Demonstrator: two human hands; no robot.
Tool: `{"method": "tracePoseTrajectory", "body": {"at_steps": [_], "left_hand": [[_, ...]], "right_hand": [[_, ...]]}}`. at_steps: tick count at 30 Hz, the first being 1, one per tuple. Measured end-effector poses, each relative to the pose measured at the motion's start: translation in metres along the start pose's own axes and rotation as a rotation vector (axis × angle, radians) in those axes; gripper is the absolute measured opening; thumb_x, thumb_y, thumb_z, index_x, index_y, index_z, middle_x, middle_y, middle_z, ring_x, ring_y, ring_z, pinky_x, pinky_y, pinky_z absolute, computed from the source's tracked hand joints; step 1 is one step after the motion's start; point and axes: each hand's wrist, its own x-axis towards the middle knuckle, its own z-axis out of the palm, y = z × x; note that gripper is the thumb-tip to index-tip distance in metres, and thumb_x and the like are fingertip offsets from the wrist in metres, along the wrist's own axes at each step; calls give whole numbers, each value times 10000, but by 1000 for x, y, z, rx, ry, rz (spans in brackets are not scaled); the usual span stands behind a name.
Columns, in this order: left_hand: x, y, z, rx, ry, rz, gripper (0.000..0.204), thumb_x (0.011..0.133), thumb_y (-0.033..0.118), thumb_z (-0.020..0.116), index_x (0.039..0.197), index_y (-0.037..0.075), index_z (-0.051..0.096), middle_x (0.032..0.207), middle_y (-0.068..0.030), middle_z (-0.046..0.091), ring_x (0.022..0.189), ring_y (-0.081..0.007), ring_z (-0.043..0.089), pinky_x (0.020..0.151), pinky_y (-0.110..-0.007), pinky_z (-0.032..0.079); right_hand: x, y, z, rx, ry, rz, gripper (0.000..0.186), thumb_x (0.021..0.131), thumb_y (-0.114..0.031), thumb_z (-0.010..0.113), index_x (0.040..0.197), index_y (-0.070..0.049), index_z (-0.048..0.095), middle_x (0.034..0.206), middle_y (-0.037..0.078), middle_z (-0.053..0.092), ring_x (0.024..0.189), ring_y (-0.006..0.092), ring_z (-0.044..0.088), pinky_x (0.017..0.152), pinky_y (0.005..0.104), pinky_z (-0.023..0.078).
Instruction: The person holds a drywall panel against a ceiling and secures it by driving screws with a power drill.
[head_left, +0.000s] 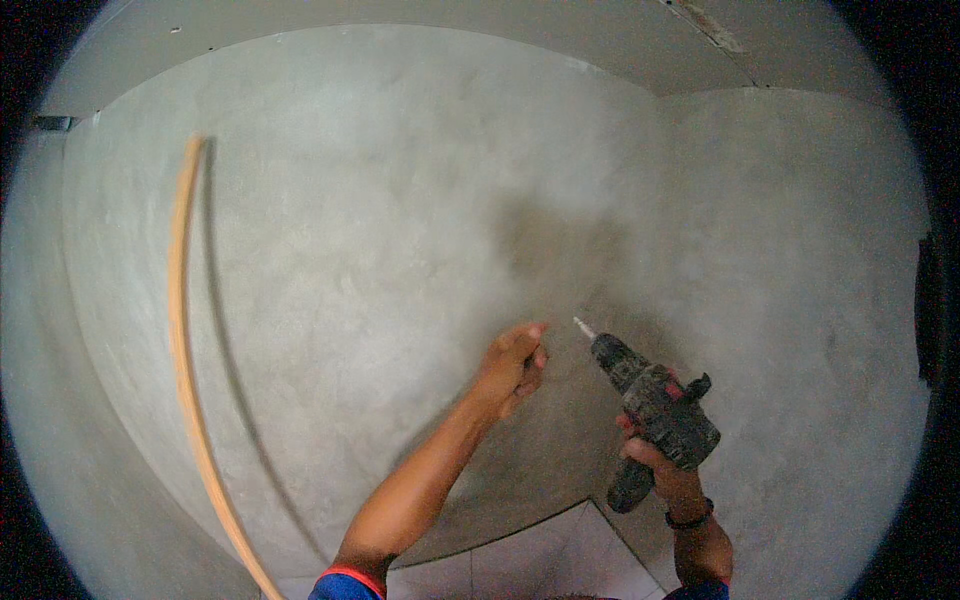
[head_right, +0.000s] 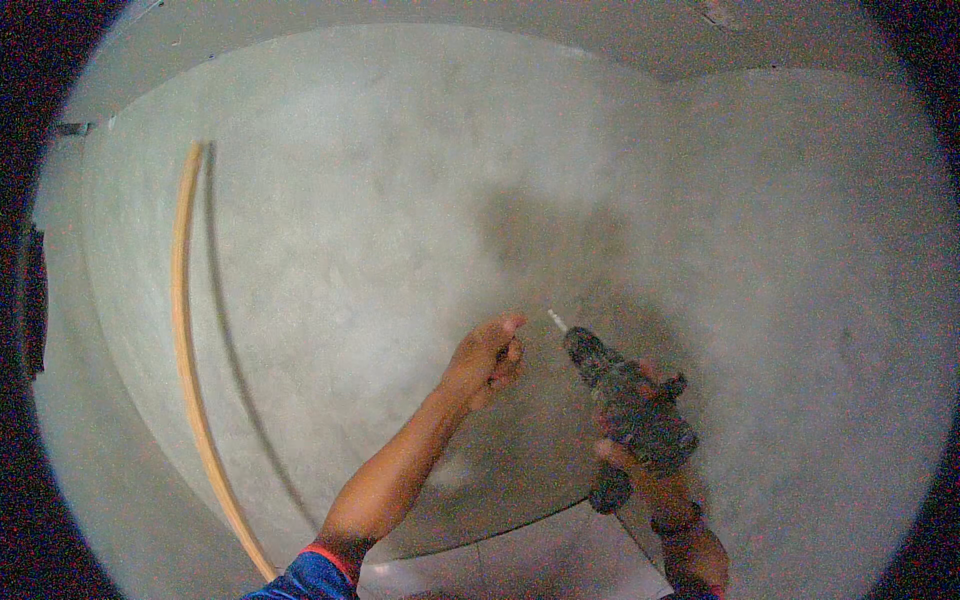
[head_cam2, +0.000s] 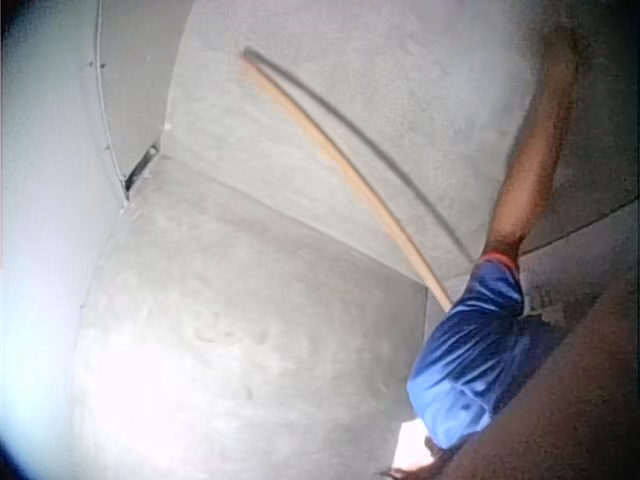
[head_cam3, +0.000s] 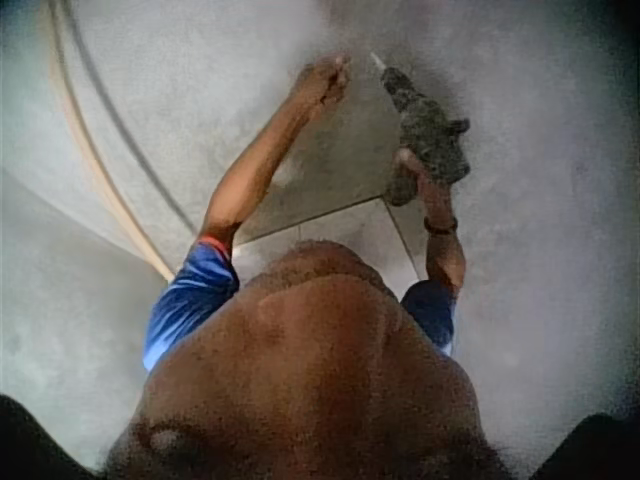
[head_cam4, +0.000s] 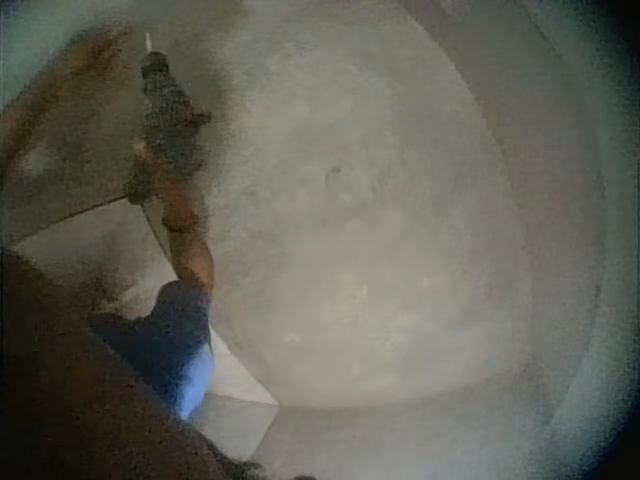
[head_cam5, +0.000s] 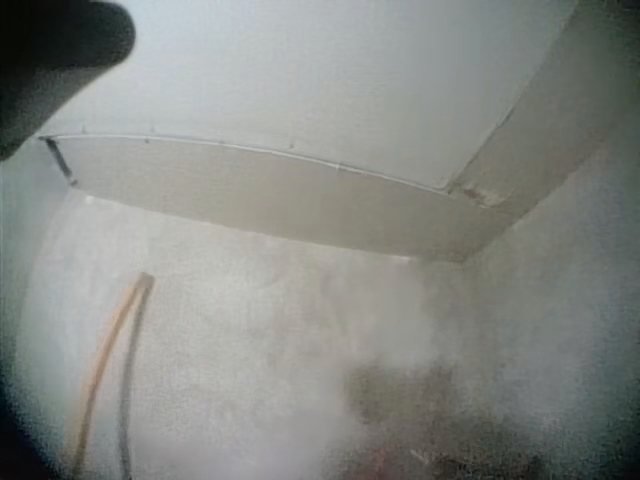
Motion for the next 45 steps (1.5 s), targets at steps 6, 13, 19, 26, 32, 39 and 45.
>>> {"method": "tracePoseTrajectory", "body": {"at_steps": [6, 13, 19, 26, 32, 39, 45], "left_hand": [[-10, 0, 13, 76, 36, 17, 180, 879, 277, 560, 872, 97, 547, 653, 7, 547, 389, -59, 336, 344, -216, 253], [-12, -1, 15, -9, 24, 15, 182, 875, 236, 562, 959, 76, 564, 739, -4, 593, 400, -61, 360, 347, -201, 283], [-25, 16, 31, 33, 3, -34, 158, 866, 200, 577, 971, 83, 562, 746, -7, 601, 400, -53, 364, 347, -195, 282], [-36, 44, 45, -39, -42, -21, 121, 869, 192, 571, 938, 95, 550, 725, -14, 588, 395, -42, 348, 331, -187, 262], [-33, 65, 80, -10, 0, -31, 105, 867, 160, 567, 934, 81, 555, 721, -30, 588, 391, -43, 349, 331, -183, 262], [-9, 49, 61, 66, 41, -9, 101, 848, 116, 584, 932, 61, 577, 736, -48, 609, 394, -42, 346, 345, -190, 265], [12, 45, 45, 311, 11, -49, 79, 832, 79, 598, 904, 49, 591, 730, -38, 615, 420, -41, 363, 365, -191, 269]], "right_hand": [[7, 9, -20, 83, -76, 119, 830, 689, -24, 650, 1386, -118, 208, 978, 87, 584, 802, 162, 569, 676, 317, 505], [14, 33, -27, 139, -95, 48, 714, 680, -90, 671, 1310, -105, 335, 938, 89, 594, 725, 169, 583, 619, 305, 493], [13, 45, -40, 352, -192, 249, 792, 651, -94, 729, 1326, -127, 316, 1056, 86, 561, 902, 194, 564, 714, 331, 513], [4, 7, -27, 446, -38, 161, 590, 626, -238, 732, 1108, -11, 479, 879, 113, 596, 598, 177, 558, 542, 294, 472], [16, -14, -49, 531, -140, 160, 945, 598, -169, 770, 1365, -123, 219, 884, 139, 591, 599, 190, 560, 542, 303, 478], [39, 20, -77, 604, -391, 266, 998, 588, -33, 760, 1384, -288, 216, 1067, 95, 575, 880, 197, 584, 762, 351, 493], [63, 58, -90, 202, -383, 164, 1061, 540, -99, 835, 1389, -216, 210, 1051, 129, 592, 818, 214, 612, 718, 332, 506]]}}
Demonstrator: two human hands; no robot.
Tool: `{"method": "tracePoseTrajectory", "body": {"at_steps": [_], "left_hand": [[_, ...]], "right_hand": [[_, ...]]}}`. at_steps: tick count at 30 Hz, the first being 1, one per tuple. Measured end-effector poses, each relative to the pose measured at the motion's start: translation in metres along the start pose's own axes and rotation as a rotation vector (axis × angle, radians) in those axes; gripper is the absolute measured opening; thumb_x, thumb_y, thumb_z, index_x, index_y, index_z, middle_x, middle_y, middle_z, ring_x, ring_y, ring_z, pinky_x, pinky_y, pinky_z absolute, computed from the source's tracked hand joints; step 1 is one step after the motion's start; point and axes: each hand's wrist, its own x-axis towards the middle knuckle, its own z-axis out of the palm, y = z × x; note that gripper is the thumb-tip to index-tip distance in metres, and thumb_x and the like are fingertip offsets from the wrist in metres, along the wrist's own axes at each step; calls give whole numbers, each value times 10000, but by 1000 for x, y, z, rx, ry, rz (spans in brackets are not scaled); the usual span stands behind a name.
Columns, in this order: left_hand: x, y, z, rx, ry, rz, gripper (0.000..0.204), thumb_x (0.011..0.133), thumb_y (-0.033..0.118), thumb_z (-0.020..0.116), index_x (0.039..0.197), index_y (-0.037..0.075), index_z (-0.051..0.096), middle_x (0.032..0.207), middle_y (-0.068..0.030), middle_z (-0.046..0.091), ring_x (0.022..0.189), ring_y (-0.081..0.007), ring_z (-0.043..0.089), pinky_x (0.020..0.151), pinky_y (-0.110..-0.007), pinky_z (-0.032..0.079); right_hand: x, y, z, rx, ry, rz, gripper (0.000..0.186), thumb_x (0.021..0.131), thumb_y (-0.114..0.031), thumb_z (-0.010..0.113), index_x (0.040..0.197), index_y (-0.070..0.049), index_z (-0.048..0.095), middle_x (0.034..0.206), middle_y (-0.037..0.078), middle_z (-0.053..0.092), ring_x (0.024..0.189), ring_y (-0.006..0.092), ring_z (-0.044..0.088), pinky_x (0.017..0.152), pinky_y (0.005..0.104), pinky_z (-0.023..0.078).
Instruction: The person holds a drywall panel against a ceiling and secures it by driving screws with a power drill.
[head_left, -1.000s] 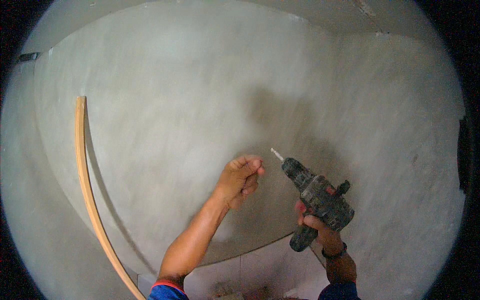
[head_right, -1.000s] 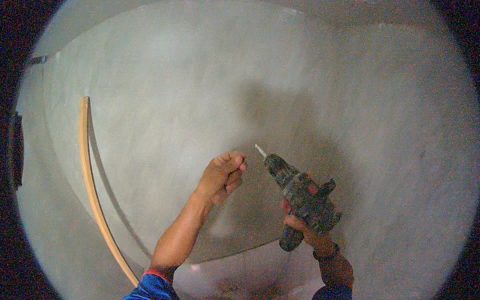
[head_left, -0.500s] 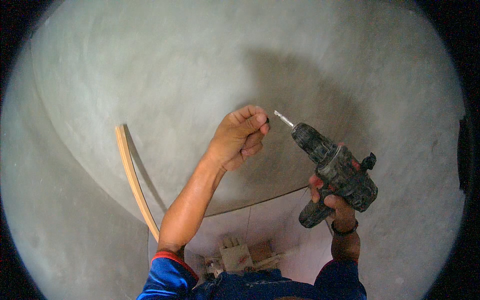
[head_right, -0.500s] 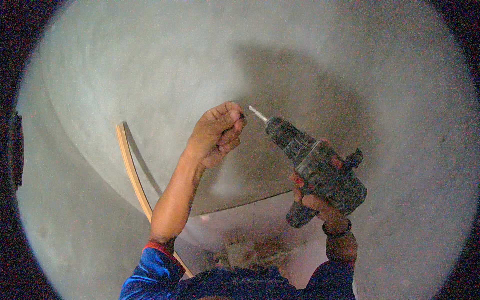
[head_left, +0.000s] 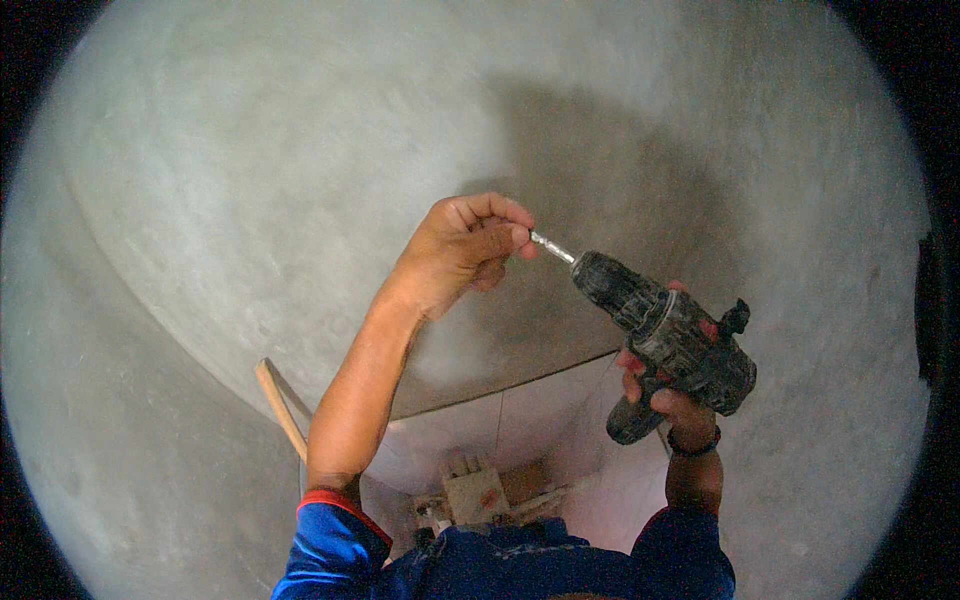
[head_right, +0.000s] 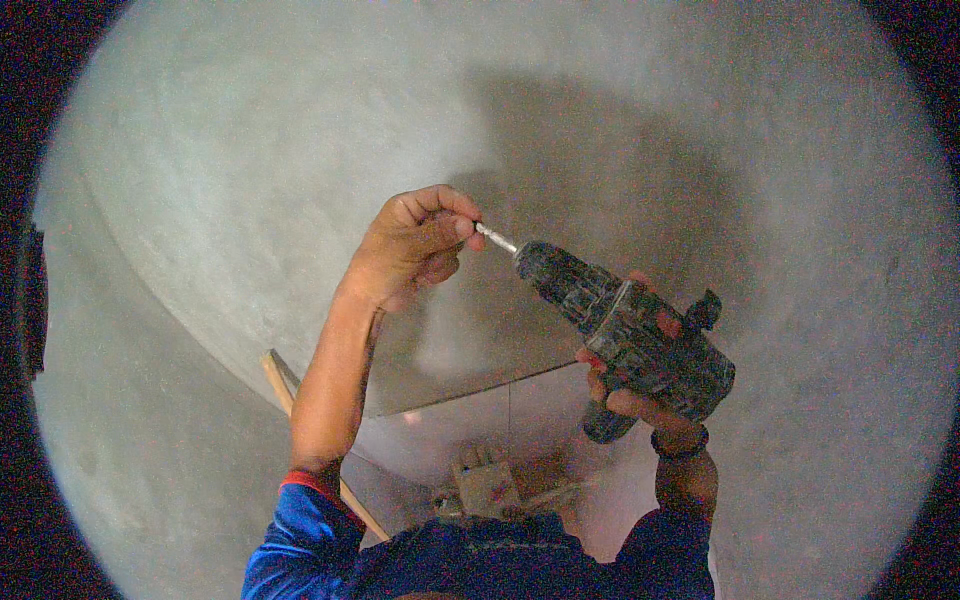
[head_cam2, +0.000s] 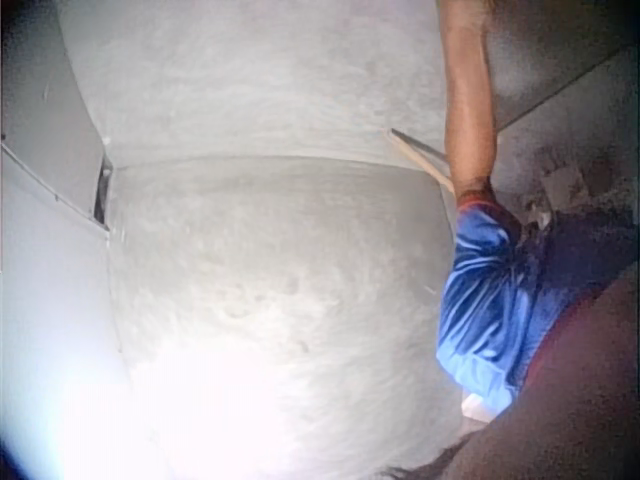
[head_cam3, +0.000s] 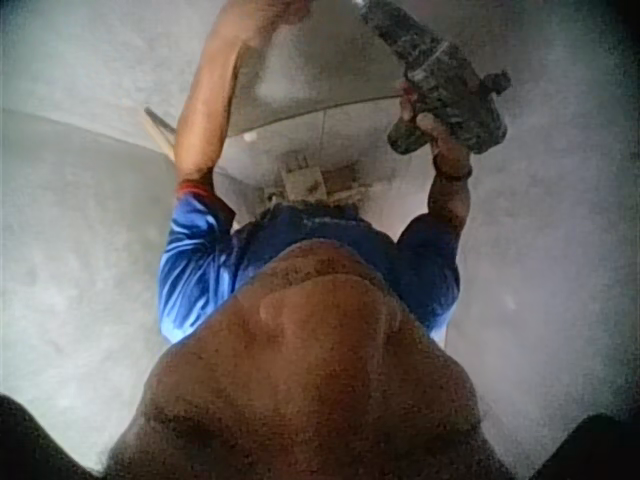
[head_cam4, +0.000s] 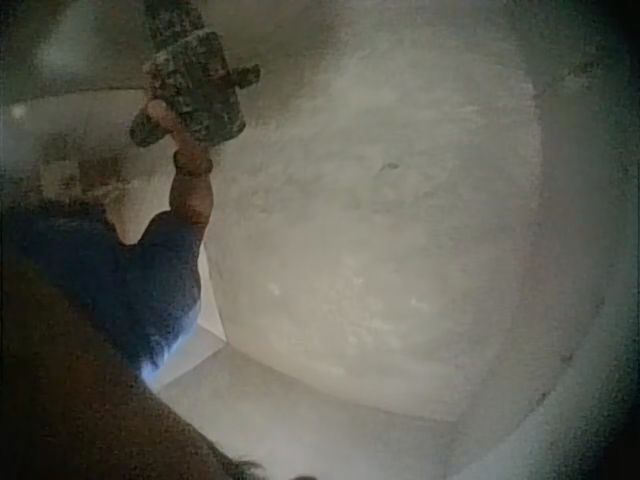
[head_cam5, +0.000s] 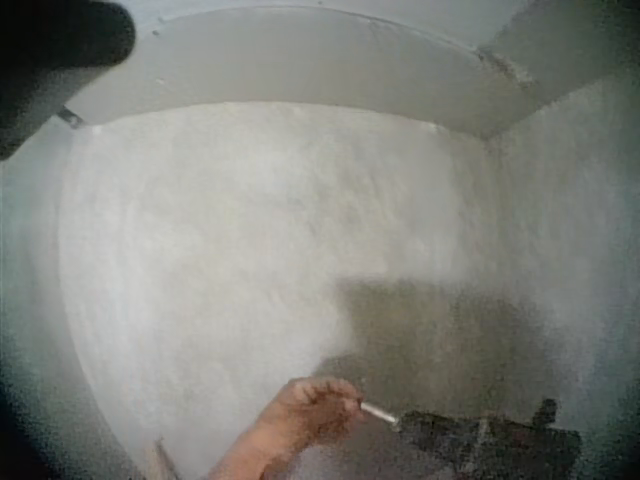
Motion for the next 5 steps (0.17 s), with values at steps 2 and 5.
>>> {"method": "tracePoseTrajectory", "body": {"at_steps": [2, 5], "left_hand": [[7, 5, -9, 242, -47, -18, 76, 833, 73, 593, 900, 39, 596, 726, -38, 620, 444, -49, 393, 386, -200, 295], [11, 22, -13, 676, -174, -7, 105, 839, 74, 585, 926, 19, 605, 730, -44, 631, 553, -93, 492, 505, -225, 382]], "right_hand": [[9, 7, -5, 116, -62, 3, 1035, 564, -97, 821, 1391, -200, 207, 1066, 114, 594, 798, 226, 620, 718, 334, 508], [14, 2, -13, 320, -159, -17, 980, 612, -72, 782, 1394, -189, 202, 1083, 77, 596, 785, 231, 628, 726, 334, 508]]}}
